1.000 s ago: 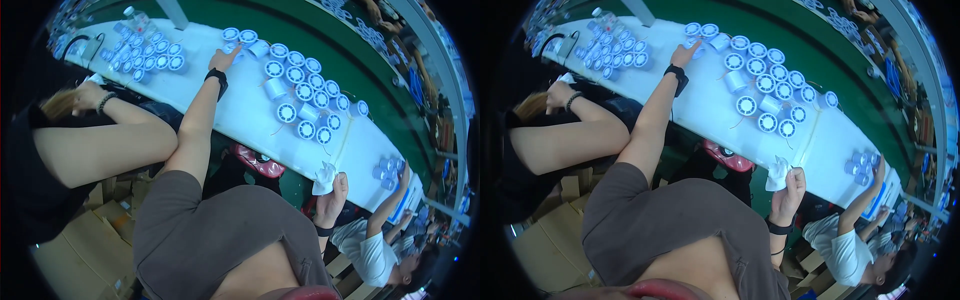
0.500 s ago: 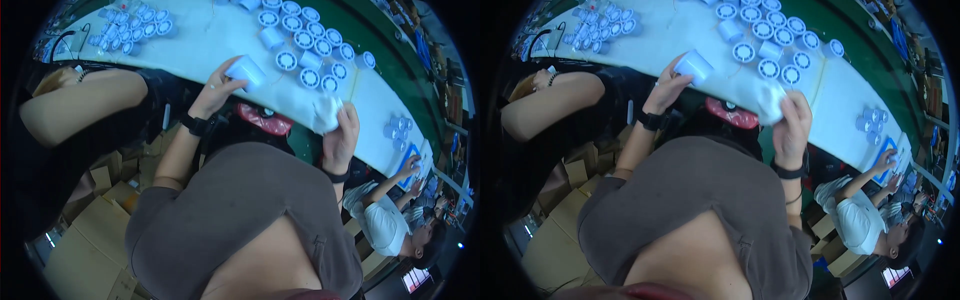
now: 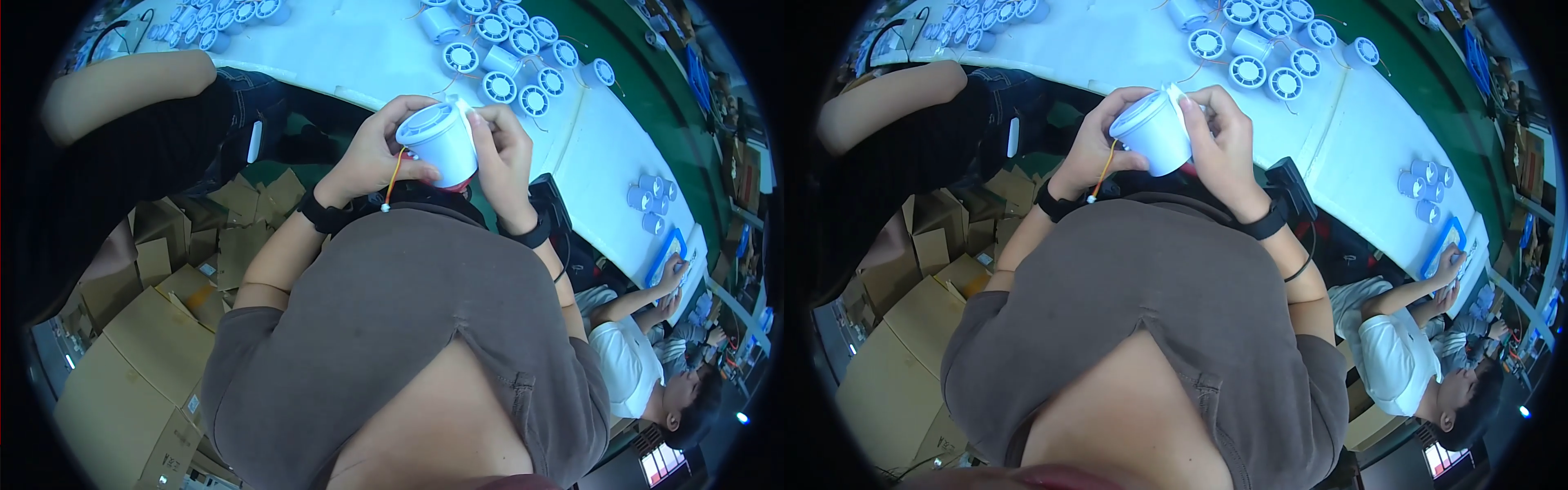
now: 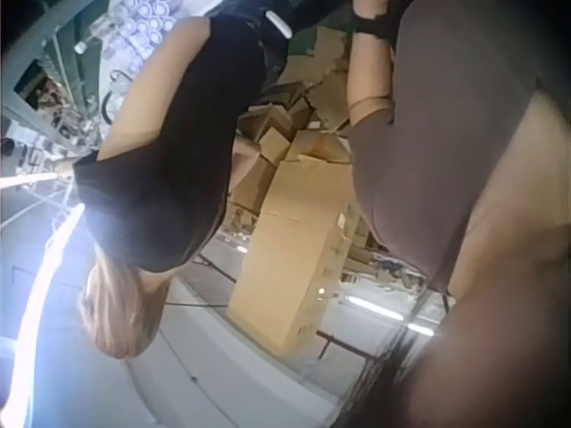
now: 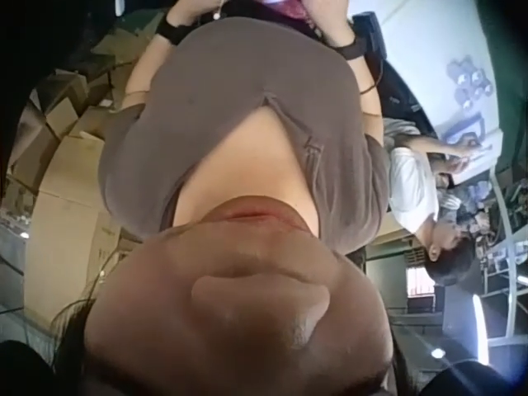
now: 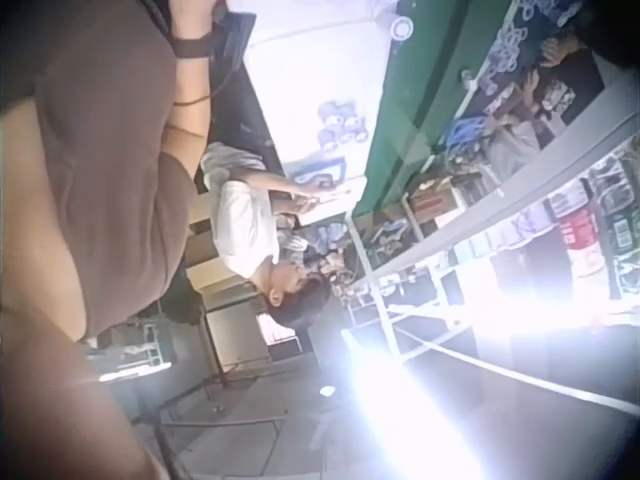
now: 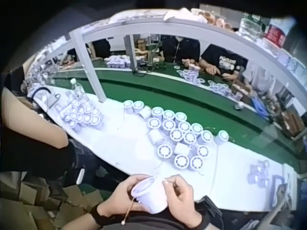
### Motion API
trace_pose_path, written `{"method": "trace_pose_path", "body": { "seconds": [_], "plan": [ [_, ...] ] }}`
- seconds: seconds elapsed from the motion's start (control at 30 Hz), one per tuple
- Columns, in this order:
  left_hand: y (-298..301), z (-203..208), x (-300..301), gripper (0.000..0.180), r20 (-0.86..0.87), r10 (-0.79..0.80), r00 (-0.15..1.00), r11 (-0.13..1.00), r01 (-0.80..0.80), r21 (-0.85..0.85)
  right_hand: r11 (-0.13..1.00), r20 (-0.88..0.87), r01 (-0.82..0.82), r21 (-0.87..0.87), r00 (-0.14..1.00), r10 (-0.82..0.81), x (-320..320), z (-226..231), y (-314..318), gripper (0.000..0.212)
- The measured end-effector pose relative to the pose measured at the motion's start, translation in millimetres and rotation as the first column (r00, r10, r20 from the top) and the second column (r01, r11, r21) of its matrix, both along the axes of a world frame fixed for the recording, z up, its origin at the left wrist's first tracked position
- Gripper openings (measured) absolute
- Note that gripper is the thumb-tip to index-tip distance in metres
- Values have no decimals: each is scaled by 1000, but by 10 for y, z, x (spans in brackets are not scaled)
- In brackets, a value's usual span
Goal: The person wipes the exterior and interior of white fan housings with a cloth before placing them back on the table. They also pick up a bottle and place it on a shelf before continuing to wipe more fan housings.
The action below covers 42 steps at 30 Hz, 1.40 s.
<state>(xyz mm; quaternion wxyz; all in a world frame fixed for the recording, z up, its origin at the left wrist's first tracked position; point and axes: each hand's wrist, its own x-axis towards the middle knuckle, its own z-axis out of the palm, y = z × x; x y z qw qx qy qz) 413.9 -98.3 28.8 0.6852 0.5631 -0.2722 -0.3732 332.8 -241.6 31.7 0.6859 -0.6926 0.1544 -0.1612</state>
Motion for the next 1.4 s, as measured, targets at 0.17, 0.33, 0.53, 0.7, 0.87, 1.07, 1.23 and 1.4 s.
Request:
{"method": "trace_pose_path", "body": {
  "seconds": [0.17,0.33,0.53,0.7,0.87,1.07,1.23,1.4],
  "plan": [
    [-70,-25,-100,64,-47,30,998,999,-28,33,707,311,41,-706,915,258,-153,178,28,15],
    [-86,39,-170,65,-7,-82,997,997,82,8,987,-38,-79,140,996,85,-174,-65,-135,15],
    [-100,-175,-218,57,67,-38,997,999,38,-11,690,-1,-43,722,998,63,-340,-106,-291,18],
    [-171,-257,-283,45,-168,52,984,999,-50,17,935,187,14,353,979,-85,-527,199,-351,20],
    [-254,-186,-276,33,-266,28,964,997,-6,82,391,246,119,-913,924,293,-496,330,-282,32],
    [-285,-81,-238,24,-334,-73,940,990,109,90,257,53,-2,-966,977,208,-452,297,-335,33],
    [-323,-198,-258,31,-197,25,980,999,-18,41,553,203,121,-824,975,90,-409,-27,-366,29],
    [-437,-45,-296,48,328,138,935,989,-112,-98,936,-154,-53,347,982,112,-479,-224,-256,22]
  ]
}}
